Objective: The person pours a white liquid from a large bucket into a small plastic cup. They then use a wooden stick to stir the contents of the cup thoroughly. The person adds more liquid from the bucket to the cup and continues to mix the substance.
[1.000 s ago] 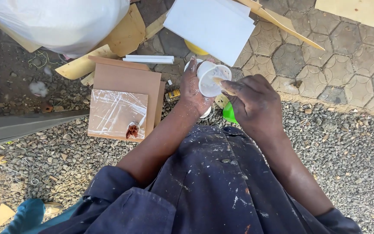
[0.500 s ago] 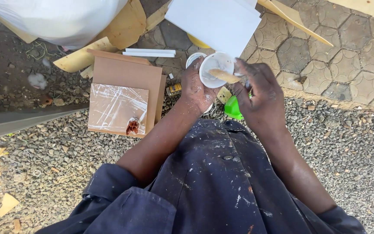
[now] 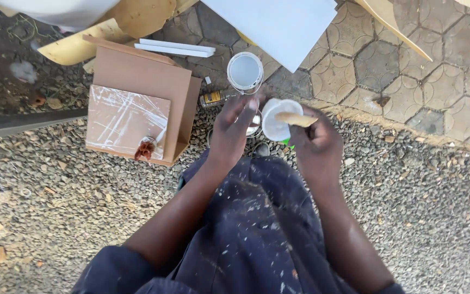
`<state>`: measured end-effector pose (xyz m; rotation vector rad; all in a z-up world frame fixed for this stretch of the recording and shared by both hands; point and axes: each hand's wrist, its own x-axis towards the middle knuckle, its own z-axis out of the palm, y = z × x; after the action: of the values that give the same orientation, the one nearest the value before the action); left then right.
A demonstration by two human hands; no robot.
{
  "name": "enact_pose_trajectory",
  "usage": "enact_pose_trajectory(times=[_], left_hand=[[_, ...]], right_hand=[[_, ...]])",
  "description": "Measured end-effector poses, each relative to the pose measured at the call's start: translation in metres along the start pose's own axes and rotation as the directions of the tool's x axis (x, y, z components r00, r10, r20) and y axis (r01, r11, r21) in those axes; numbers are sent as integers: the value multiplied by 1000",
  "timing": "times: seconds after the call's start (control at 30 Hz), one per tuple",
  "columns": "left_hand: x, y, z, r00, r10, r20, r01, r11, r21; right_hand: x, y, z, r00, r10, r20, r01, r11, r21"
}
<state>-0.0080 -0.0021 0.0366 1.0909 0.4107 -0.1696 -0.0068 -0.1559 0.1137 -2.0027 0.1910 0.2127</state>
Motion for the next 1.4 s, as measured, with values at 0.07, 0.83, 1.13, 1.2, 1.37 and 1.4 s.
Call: enact_pose_trajectory(times=[0.07, 0.83, 1.13, 1.2, 1.37, 1.4], left_hand=[[-10, -2, -6, 995, -97, 1, 94, 971, 222], [77, -363, -118, 755, -399, -520, 516, 851, 97], [180, -461, -185, 683, -373, -628, 277, 928, -251], [198, -471, -197, 634, -394, -666, 245, 918, -311], [226, -457, -218, 686, -347, -640, 207, 936, -286], [231, -453, -220, 686, -339, -644, 199, 938, -283]], right_hand=[[2, 30, -3, 989, 149, 15, -148, 988, -41], [123, 550, 147, 775, 605, 183, -602, 795, -80], [291, 842, 264, 806, 541, 241, -576, 621, 532], [336, 868, 304, 761, 529, 375, -638, 505, 582], [346, 819, 326, 784, 574, 238, -600, 599, 531], [348, 820, 331, 786, 567, 245, -598, 600, 532]])
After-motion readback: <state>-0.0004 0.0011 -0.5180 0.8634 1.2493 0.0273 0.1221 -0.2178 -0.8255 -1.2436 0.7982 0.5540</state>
